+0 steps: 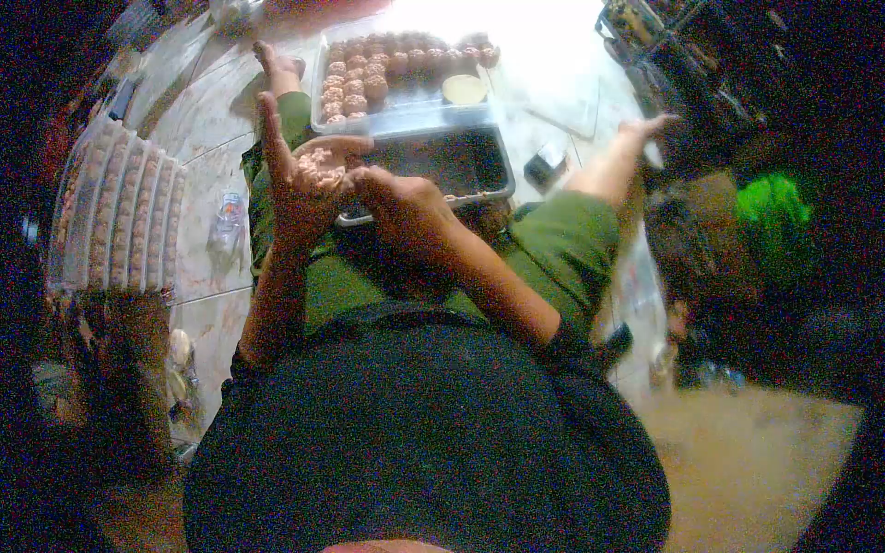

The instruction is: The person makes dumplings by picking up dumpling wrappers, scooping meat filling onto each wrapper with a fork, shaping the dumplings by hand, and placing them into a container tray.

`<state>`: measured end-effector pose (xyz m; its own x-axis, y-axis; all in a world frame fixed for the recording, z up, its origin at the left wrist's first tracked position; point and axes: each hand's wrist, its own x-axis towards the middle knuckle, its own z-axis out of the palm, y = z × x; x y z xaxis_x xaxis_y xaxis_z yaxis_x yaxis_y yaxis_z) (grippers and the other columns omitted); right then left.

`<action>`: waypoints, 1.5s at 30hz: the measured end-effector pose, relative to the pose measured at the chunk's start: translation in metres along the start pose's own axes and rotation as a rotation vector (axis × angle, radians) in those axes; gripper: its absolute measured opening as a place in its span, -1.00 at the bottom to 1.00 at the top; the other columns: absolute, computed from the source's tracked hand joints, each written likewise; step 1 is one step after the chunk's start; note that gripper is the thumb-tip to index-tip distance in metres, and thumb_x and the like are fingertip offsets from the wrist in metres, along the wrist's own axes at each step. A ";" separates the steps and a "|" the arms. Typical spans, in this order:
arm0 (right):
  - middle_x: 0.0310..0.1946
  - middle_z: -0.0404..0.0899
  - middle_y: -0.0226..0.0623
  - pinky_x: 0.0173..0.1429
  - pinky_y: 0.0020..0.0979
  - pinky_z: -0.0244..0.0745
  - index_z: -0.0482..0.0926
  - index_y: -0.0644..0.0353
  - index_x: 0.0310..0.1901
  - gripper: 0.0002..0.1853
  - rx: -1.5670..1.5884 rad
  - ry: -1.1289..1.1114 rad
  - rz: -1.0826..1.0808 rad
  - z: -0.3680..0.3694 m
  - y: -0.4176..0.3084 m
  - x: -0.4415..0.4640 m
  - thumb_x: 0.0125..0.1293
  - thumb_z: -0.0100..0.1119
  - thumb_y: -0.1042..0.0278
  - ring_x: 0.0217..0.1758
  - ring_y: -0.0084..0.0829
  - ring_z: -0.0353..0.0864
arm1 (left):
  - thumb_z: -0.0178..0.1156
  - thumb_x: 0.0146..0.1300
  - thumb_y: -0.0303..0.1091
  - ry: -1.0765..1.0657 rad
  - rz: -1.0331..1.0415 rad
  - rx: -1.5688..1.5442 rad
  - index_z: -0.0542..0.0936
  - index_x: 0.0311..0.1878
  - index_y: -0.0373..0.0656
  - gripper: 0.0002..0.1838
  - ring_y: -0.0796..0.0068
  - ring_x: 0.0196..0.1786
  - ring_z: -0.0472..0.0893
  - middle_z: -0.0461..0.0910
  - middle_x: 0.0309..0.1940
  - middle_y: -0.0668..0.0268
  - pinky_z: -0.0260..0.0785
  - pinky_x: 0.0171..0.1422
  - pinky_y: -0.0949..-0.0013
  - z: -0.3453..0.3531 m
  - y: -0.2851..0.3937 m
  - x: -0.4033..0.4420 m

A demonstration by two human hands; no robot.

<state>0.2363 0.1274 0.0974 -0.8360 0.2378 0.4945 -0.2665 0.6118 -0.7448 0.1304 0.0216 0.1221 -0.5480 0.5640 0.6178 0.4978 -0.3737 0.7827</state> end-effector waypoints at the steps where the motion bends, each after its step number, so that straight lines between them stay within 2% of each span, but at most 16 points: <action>1: -0.62 0.35 -0.29 -0.52 -0.43 0.28 0.40 0.29 -0.24 -0.84 -0.052 0.075 -0.072 0.002 -0.003 0.001 0.35 -0.13 0.36 -0.62 -0.49 0.31 | 0.42 -0.15 -0.44 0.053 0.038 0.170 -0.34 0.36 -0.07 0.20 0.35 -0.22 0.55 0.49 -0.27 0.17 0.47 -0.23 0.36 -0.001 0.004 0.001; 2: -0.63 0.35 -0.26 -0.52 -0.40 0.29 0.39 0.29 -0.24 -0.85 0.005 0.109 -0.013 0.003 -0.002 -0.003 0.35 -0.11 0.37 -0.63 -0.43 0.32 | 0.43 -0.16 -0.41 0.104 0.078 0.340 -0.29 0.35 -0.09 0.18 0.39 -0.25 0.54 0.49 -0.32 0.21 0.46 -0.25 0.38 -0.003 0.006 0.002; 5: -0.64 0.36 -0.15 -0.52 -0.32 0.31 0.38 0.29 -0.25 -0.86 0.094 0.133 0.083 0.009 -0.002 -0.011 0.33 -0.10 0.39 -0.65 -0.25 0.36 | 0.50 -0.27 -0.23 0.300 -0.103 -0.254 -0.11 0.32 -0.19 0.16 0.50 -0.33 0.50 0.47 -0.33 0.27 0.41 -0.31 0.46 0.004 -0.007 -0.003; 7: -0.63 0.38 -0.08 -0.51 -0.27 0.31 0.37 0.29 -0.26 -0.86 0.052 0.047 0.055 0.020 -0.009 -0.010 0.32 -0.10 0.39 -0.63 -0.14 0.40 | 0.52 -0.33 -0.15 0.297 -0.084 -0.233 -0.10 0.31 -0.22 0.20 0.50 -0.32 0.51 0.46 -0.28 0.23 0.40 -0.30 0.46 0.004 -0.006 -0.008; 8: -0.55 0.49 0.04 -0.43 -0.08 0.38 0.26 0.19 -0.26 -0.79 0.004 0.007 0.034 0.025 -0.006 -0.008 0.15 0.05 0.34 -0.42 0.07 0.53 | 0.52 -0.34 -0.14 0.269 -0.096 -0.134 -0.11 0.31 -0.23 0.22 0.49 -0.31 0.51 0.45 -0.24 0.19 0.41 -0.28 0.45 0.004 -0.004 -0.007; 10: -0.54 0.49 0.05 -0.40 -0.06 0.40 0.25 0.19 -0.26 -0.77 -0.188 -0.139 0.099 0.026 -0.002 -0.002 0.13 0.06 0.33 -0.41 0.06 0.53 | 0.53 -0.38 -0.10 0.216 -0.114 0.066 -0.14 0.32 -0.24 0.26 0.46 -0.30 0.51 0.42 -0.17 0.13 0.41 -0.25 0.44 0.002 0.002 -0.003; 12: -0.53 0.50 0.05 -0.35 -0.04 0.42 0.26 0.18 -0.25 -0.74 -0.301 -0.231 0.086 0.022 -0.006 0.001 0.10 0.09 0.30 -0.40 0.05 0.53 | 0.53 -0.38 -0.11 0.180 0.211 0.627 -0.16 0.32 -0.25 0.27 0.42 -0.29 0.51 0.39 -0.14 0.07 0.42 -0.23 0.42 -0.005 -0.011 0.002; 15: -0.52 0.50 0.00 -0.34 -0.05 0.42 0.29 0.15 -0.27 -0.76 -0.399 -0.245 0.202 0.008 -0.006 0.006 0.11 0.09 0.28 -0.37 0.03 0.54 | 0.53 -0.36 -0.16 0.150 0.241 0.481 -0.11 0.32 -0.25 0.24 0.38 -0.28 0.52 0.33 -0.03 0.04 0.42 -0.17 0.39 -0.001 -0.010 0.002; 18: -0.57 0.40 0.01 -0.43 -0.16 0.36 0.31 0.21 -0.34 -0.91 -0.291 -0.163 0.035 -0.016 -0.014 0.005 0.24 -0.02 0.42 -0.46 0.05 0.46 | 0.51 -0.28 -0.24 0.102 0.004 -0.024 0.11 0.25 -0.26 0.02 0.40 -0.25 0.52 0.38 -0.03 0.09 0.41 -0.12 0.35 -0.003 -0.010 -0.005; 23: -0.54 0.46 -0.15 -0.43 -0.31 0.42 0.47 0.16 -0.24 -0.87 -0.338 -0.009 -0.155 -0.011 0.002 -0.001 0.20 0.09 0.37 -0.49 -0.11 0.51 | 0.43 -0.15 -0.40 -0.171 0.080 0.195 0.46 -0.03 -0.26 -0.45 0.48 -0.23 0.52 0.54 -0.26 0.25 0.41 -0.14 0.43 -0.017 -0.040 -0.013; 26: -0.48 0.52 -0.23 -0.39 -0.37 0.46 0.50 0.10 -0.13 -0.77 -0.597 -0.049 -0.063 -0.041 -0.008 0.006 0.15 0.15 0.37 -0.46 -0.26 0.56 | 0.36 -0.03 -0.42 -0.075 -0.364 -0.249 0.51 -0.15 -0.23 -0.65 0.56 -0.32 0.54 0.57 -0.34 0.30 0.43 -0.29 0.55 -0.013 -0.039 -0.016; 30: -0.38 0.57 -0.20 -0.37 -0.41 0.48 0.55 0.11 -0.18 -0.80 -0.396 0.073 0.170 -0.057 -0.034 0.006 0.11 0.20 0.40 -0.42 -0.35 0.59 | 0.14 0.17 -0.32 -0.044 -0.527 -0.341 0.55 -0.24 -0.24 -0.82 0.65 -0.38 0.54 0.56 -0.36 0.30 0.43 -0.48 0.55 -0.012 -0.021 -0.019; 33: -0.35 0.55 -0.12 -0.22 -0.24 0.50 0.51 0.11 -0.18 -0.80 -0.277 -0.018 -0.015 -0.049 -0.036 -0.001 0.13 0.10 0.36 -0.31 -0.13 0.58 | 0.09 0.20 -0.28 -0.042 -0.453 -0.225 0.54 -0.26 -0.23 -0.80 0.63 -0.43 0.54 0.55 -0.40 0.33 0.40 -0.50 0.53 -0.009 -0.024 -0.019; 39: -0.47 0.55 -0.22 -0.41 -0.42 0.46 0.59 0.17 -0.24 -0.84 -0.334 0.059 -0.019 -0.035 -0.031 -0.001 0.10 0.22 0.40 -0.49 -0.35 0.56 | 0.13 0.14 -0.33 -0.102 -0.307 0.215 0.48 -0.34 -0.24 -0.84 0.45 -0.47 0.55 0.54 -0.45 0.26 0.41 -0.41 0.37 -0.010 -0.015 -0.015; 42: -0.48 0.55 -0.22 -0.42 -0.43 0.46 0.60 0.17 -0.24 -0.83 -0.340 0.084 -0.025 -0.032 -0.027 0.000 0.10 0.23 0.40 -0.48 -0.35 0.57 | 0.16 0.10 -0.36 -0.079 0.256 0.807 0.43 -0.34 -0.23 -0.84 0.26 -0.51 0.54 0.50 -0.54 0.17 0.41 -0.38 0.29 -0.007 -0.030 -0.015; 45: -0.48 0.55 -0.22 -0.41 -0.43 0.47 0.60 0.17 -0.24 -0.83 -0.364 0.110 -0.026 -0.029 -0.023 0.003 0.09 0.23 0.41 -0.47 -0.35 0.58 | 0.19 0.06 -0.38 -0.048 0.248 0.739 0.40 -0.33 -0.22 -0.81 0.10 -0.52 0.50 0.48 -0.57 0.13 0.40 -0.39 0.22 -0.002 -0.030 -0.017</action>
<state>0.2537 0.1354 0.1290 -0.7693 0.2863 0.5712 -0.0829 0.8417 -0.5335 0.1236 0.0221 0.0883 -0.3406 0.5655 0.7511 0.9300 0.0851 0.3577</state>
